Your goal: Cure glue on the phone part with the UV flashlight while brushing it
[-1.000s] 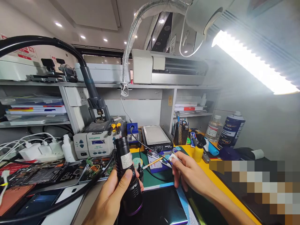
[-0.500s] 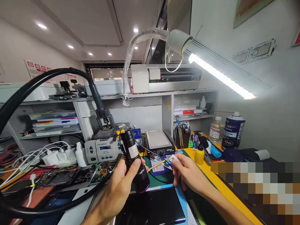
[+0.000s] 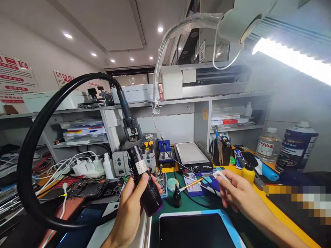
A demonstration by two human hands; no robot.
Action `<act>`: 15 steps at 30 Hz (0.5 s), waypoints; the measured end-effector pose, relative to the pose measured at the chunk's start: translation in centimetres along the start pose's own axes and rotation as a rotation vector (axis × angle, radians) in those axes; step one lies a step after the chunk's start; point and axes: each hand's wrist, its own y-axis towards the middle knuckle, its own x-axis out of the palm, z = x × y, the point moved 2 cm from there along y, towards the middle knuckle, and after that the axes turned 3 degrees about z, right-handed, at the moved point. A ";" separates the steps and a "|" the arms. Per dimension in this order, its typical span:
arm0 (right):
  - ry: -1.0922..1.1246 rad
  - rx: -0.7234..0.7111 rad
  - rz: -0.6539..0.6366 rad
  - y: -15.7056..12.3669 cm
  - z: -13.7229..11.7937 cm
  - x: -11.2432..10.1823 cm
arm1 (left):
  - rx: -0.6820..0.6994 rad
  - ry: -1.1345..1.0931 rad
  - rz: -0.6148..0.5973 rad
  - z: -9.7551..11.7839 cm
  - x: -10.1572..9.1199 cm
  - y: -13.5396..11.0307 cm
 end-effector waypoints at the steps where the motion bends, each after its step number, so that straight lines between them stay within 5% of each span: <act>1: 0.006 0.013 0.002 0.0 -0.1 -0.1 | -0.007 0.005 0.000 -0.1 -0.1 0.0; 6: 0.046 0.076 0.065 0.2 0.2 -1.0 | -0.026 0.009 -0.023 -0.1 -0.3 -0.1; 15: -0.155 0.139 0.179 1.4 1.1 -2.5 | 0.003 -0.012 0.120 0.4 1.1 -0.7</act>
